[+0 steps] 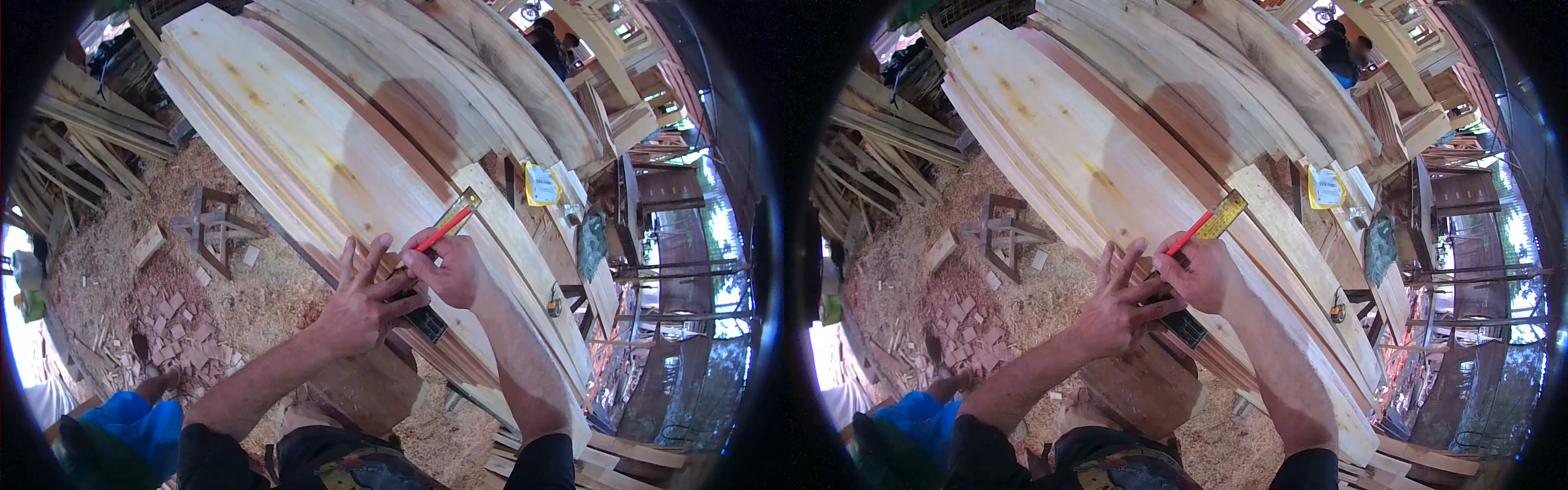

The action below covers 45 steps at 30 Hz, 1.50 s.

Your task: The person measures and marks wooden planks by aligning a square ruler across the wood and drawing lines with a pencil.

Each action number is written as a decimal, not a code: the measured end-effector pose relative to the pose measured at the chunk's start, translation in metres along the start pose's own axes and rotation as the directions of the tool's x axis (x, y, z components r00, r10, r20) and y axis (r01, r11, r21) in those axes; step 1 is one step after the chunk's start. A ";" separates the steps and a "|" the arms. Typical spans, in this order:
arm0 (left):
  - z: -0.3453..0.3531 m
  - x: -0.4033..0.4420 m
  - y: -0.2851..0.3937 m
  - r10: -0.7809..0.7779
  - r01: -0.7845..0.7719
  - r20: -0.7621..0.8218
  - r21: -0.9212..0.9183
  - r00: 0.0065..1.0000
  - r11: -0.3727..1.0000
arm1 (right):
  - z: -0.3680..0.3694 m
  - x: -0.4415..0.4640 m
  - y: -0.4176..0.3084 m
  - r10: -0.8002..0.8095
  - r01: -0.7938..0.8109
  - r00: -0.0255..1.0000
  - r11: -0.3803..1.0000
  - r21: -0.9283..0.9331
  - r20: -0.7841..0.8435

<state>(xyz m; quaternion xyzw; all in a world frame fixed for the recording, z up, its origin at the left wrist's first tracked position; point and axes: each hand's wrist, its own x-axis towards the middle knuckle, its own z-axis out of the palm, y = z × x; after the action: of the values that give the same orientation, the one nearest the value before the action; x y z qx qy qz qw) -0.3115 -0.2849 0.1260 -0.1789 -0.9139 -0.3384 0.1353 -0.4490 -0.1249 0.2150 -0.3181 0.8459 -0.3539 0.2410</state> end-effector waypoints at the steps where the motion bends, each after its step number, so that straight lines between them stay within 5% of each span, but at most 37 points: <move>1: 0.000 0.000 0.000 0.000 0.000 -0.003 0.000 1.000 1.000 | 0.000 0.000 -0.001 0.000 0.000 1.000 1.000 -0.002 -0.001; 6: 0.002 -0.001 -0.001 -0.003 0.003 -0.002 -0.005 1.000 1.000 | -0.002 0.001 -0.002 0.003 -0.003 1.000 0.999 0.042 -0.009; 15: -0.002 0.003 0.002 -0.023 0.023 0.005 -0.018 1.000 1.000 | -0.043 0.026 0.042 -0.178 0.097 0.954 0.945 -0.314 -0.242; 18: -0.004 0.004 0.004 -0.010 0.011 -0.019 0.009 1.000 1.000 | -0.060 0.029 0.030 -0.075 -0.012 0.960 0.952 -0.305 -0.271; 22: -0.008 0.005 0.007 -0.020 0.020 -0.011 0.006 1.000 1.000 | -0.056 0.034 0.049 -0.194 0.078 0.929 0.935 -0.346 -0.315; 32: -0.007 0.004 0.007 -0.018 0.017 -0.019 -0.041 1.000 0.999 | -0.058 0.037 0.052 -0.250 0.083 0.924 0.870 -0.486 -0.289; 45: -0.006 0.003 0.005 -0.019 0.018 -0.005 -0.058 1.000 0.998 | -0.044 0.027 0.035 -0.169 0.050 0.951 0.912 -0.408 -0.261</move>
<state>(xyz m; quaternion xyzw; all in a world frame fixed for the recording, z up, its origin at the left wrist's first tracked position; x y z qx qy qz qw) -0.3110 -0.2851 0.1345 -0.1734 -0.9049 -0.3665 0.1295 -0.5076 -0.1051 0.2114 -0.3521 0.9066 -0.2313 0.0244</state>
